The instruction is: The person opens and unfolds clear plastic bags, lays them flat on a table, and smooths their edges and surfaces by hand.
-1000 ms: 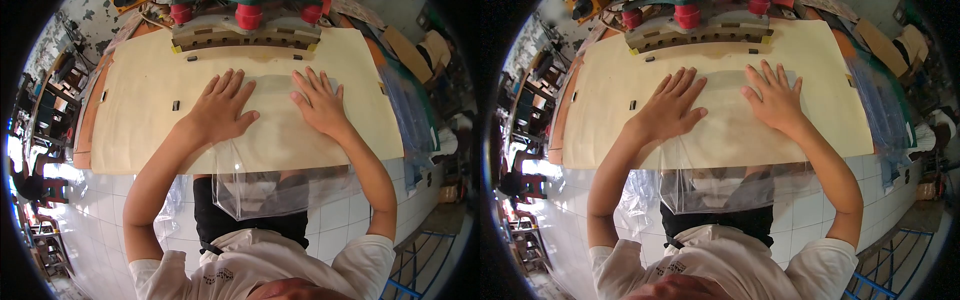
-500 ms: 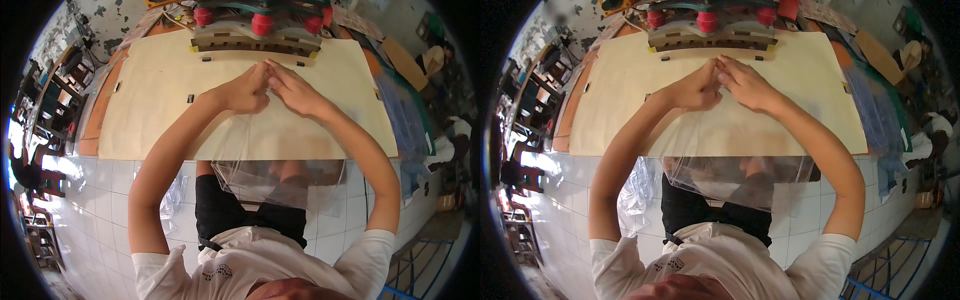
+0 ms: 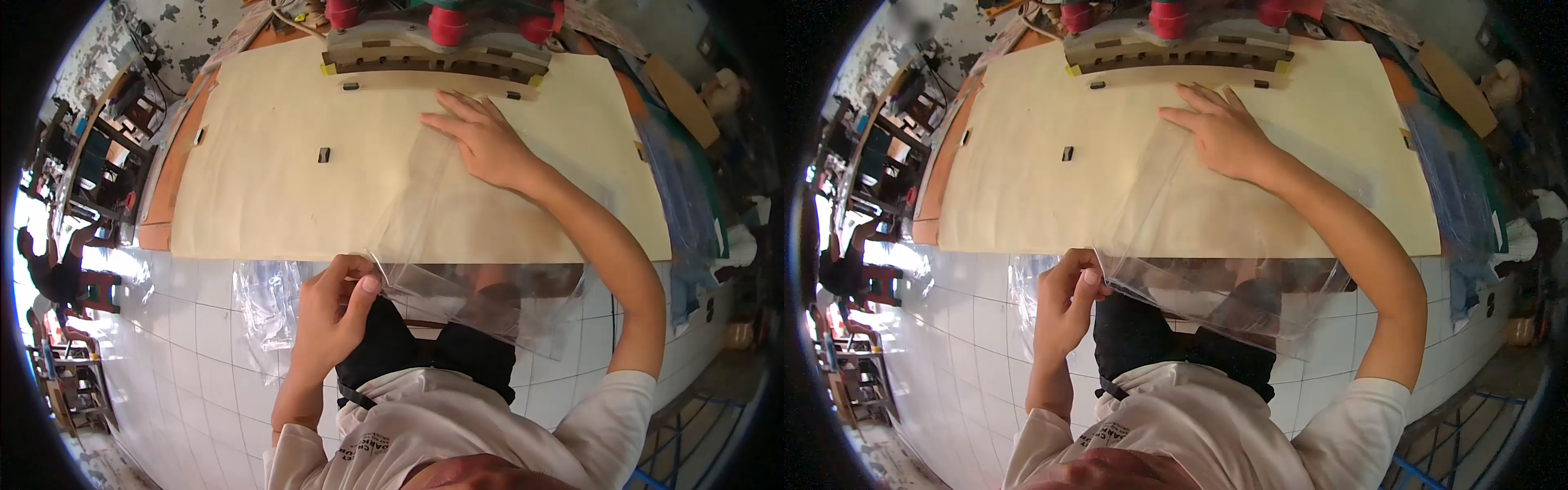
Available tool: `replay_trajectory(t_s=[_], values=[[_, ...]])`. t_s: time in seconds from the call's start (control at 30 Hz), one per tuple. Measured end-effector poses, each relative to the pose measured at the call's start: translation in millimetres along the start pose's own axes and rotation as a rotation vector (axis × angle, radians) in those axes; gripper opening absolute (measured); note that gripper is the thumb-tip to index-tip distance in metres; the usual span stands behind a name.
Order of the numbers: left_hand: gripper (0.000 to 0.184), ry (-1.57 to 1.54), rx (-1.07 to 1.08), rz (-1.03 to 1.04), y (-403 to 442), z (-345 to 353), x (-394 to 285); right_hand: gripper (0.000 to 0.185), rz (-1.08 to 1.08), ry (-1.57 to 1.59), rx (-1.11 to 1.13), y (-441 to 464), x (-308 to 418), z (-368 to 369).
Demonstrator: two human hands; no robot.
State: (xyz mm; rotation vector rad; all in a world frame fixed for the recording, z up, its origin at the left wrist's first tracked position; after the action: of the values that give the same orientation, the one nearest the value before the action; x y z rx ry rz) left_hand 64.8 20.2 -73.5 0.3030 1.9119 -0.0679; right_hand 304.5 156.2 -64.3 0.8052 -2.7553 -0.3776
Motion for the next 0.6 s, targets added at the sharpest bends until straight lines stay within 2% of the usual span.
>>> replay_trajectory(t_s=[0.13,0.2,0.27,0.33,0.47,0.6], values=[[0.046,-0.020,-0.026,-0.028,17.0,-3.4,-5.9,0.054,-0.022,0.060,-0.024,2.9,2.0,2.9],[0.042,-0.044,0.056,-0.179,28.6,-1.8,-2.5,0.054,-0.015,0.096,-0.032,1.4,1.6,1.9],[0.048,-0.054,0.110,-0.187,44.3,-0.3,-6.3,0.054,-0.027,0.102,-0.053,-0.4,3.1,0.8],[0.054,-0.146,0.377,-0.372,52.5,14.6,5.7,0.057,-0.033,0.086,-0.032,-1.7,4.2,-0.4],[0.056,-0.142,0.567,-0.531,55.0,16.7,7.3,0.062,-0.049,0.041,0.000,-1.9,7.9,1.4],[0.053,-0.176,0.588,-0.562,51.3,16.4,13.7,0.063,-0.063,-0.008,0.017,-1.5,3.9,6.8]])
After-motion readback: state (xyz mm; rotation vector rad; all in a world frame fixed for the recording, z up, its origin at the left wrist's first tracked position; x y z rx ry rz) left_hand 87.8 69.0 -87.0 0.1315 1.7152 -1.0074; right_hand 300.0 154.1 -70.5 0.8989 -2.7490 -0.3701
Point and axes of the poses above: each hand's wrist, its own y-axis towards the middle knuckle, its own z-axis out of the palm, x = y × z, the point moved 8 cm from there along y, towards the middle knuckle, and after that the axes turned 2 degrees about -z, right-handed, at the moved point
